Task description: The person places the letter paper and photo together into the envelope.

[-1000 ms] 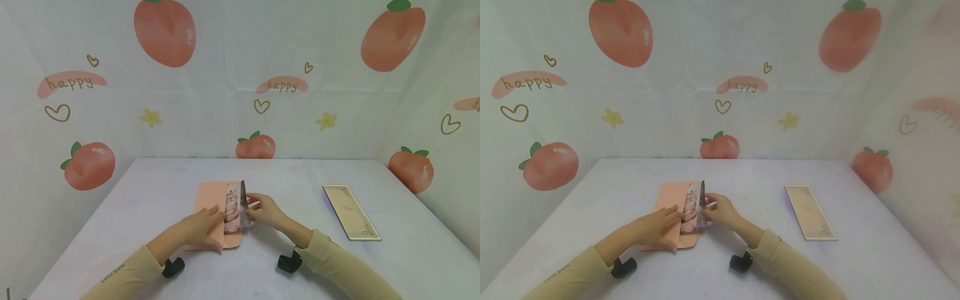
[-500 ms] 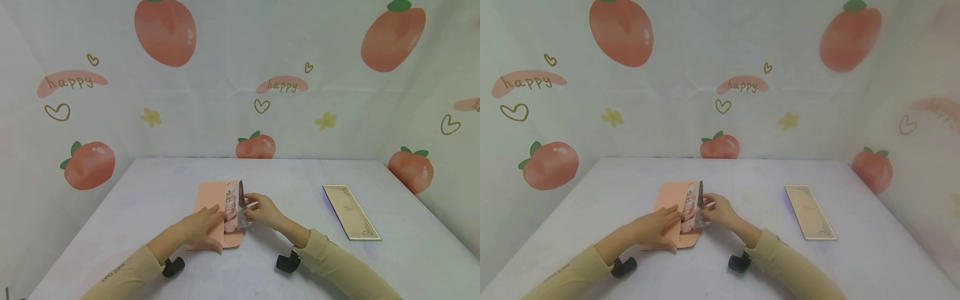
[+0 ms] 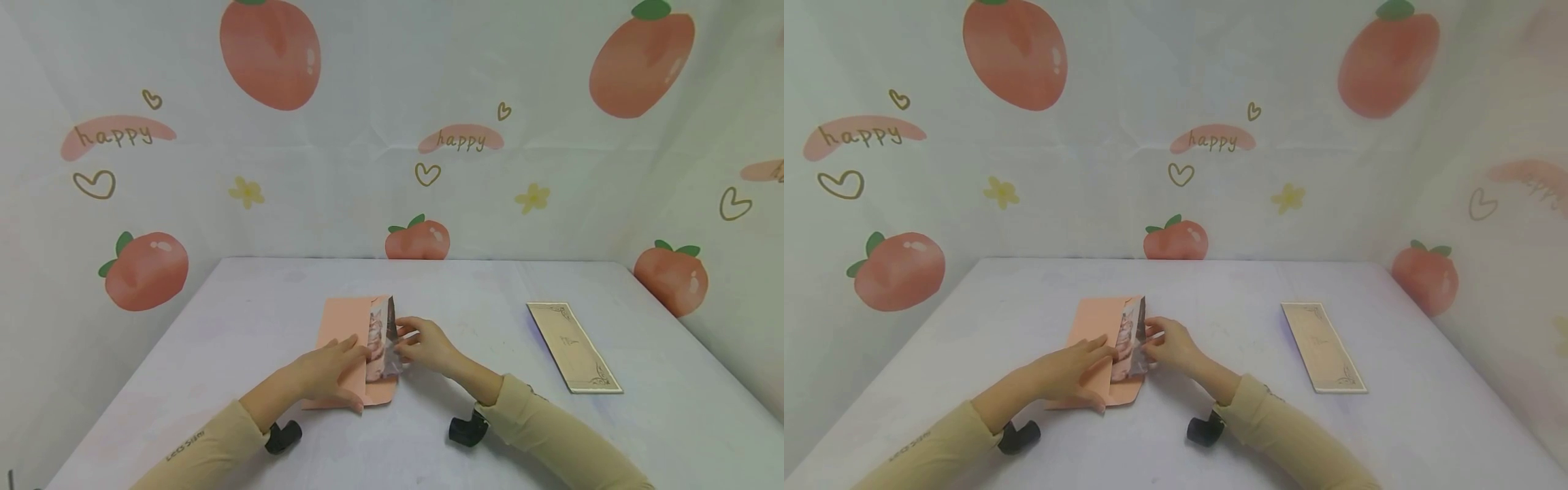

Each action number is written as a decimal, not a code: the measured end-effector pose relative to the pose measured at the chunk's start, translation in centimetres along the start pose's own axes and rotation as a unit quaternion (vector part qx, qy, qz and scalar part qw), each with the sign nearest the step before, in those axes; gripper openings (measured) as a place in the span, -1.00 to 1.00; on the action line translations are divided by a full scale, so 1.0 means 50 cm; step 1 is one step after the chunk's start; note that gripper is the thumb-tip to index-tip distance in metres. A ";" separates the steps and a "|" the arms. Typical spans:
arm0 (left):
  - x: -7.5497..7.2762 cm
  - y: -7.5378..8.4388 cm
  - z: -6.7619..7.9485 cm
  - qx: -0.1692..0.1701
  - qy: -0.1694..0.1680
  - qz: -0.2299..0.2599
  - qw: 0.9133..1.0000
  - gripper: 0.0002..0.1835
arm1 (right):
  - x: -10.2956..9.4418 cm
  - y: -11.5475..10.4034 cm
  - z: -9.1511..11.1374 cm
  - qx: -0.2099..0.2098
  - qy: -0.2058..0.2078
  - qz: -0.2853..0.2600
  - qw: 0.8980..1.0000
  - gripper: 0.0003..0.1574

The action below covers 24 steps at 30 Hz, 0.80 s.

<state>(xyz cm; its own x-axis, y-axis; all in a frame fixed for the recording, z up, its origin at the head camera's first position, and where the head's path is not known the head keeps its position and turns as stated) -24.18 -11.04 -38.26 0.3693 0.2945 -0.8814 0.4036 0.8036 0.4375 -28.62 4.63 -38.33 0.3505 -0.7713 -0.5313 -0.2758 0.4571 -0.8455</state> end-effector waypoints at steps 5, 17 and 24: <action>-0.001 0.001 0.002 0.002 -0.003 0.005 1.000 -0.03 | 0.007 0.001 -0.005 -0.002 -0.002 -0.007 1.000 -0.37; 0.000 0.005 0.002 0.002 0.000 -0.017 1.000 -0.04 | 0.020 -0.007 -0.006 -0.008 -0.011 0.007 1.000 -0.37; 0.002 0.004 0.002 0.001 0.000 -0.015 1.000 -0.08 | 0.026 -0.006 -0.007 -0.008 -0.013 0.013 1.000 -0.36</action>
<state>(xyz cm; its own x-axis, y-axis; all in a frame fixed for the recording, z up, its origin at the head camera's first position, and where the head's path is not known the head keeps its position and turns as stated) -23.98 -10.92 -38.25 0.3571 0.2699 -0.8942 0.4155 0.8115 0.4109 -28.40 3.30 -38.74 0.3670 -0.7471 -0.5542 -0.2984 0.4697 -0.8308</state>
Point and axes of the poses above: each hand's wrist, its own z-axis away from the middle knuckle, its own x-axis out of the palm, y = z × x, the point moved 7 cm from there along -z, towards the middle knuckle, and after that the axes turned 7 degrees about z, right-handed, at the moved point
